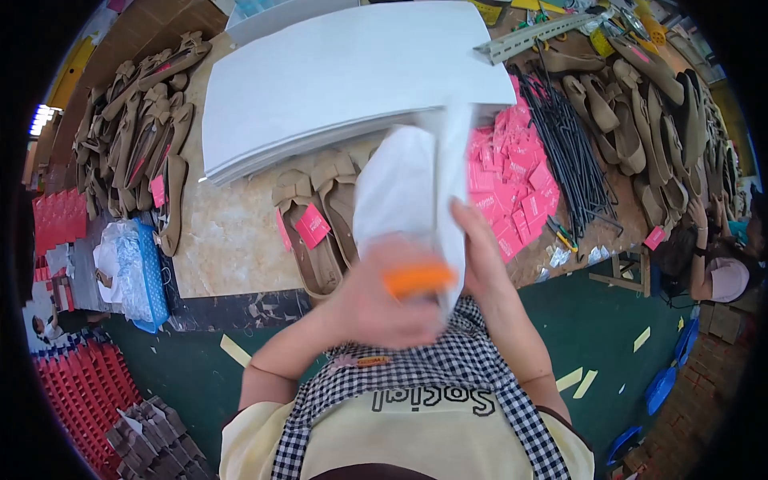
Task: Cleaning, checking, and applying tags to finished shoes at a workbench.
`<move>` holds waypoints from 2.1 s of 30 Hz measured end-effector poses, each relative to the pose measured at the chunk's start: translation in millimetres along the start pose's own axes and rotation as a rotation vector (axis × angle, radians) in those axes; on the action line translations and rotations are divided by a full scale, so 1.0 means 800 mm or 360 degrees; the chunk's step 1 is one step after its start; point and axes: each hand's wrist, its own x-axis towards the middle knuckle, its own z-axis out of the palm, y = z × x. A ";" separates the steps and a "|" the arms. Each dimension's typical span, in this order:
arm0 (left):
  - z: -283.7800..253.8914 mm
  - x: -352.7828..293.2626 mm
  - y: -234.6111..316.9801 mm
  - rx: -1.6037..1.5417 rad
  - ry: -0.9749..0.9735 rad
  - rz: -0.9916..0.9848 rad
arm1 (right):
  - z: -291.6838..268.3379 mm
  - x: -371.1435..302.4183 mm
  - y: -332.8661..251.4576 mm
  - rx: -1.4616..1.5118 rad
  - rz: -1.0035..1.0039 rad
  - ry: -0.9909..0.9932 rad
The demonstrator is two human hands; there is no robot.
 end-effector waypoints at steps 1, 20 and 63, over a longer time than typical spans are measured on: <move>-0.002 -0.007 -0.008 -0.0239 0.0171 -0.0056 | -0.013 0.001 0.015 0.0033 0.0172 -0.0068; 0.109 -0.085 0.026 0.0218 -0.0634 -0.0439 | -0.018 0.067 0.019 -0.3261 -0.1537 -0.0050; -0.003 -0.080 -0.070 -0.1001 0.0923 -0.1530 | 0.109 0.020 0.061 -0.2561 -0.1561 -0.1000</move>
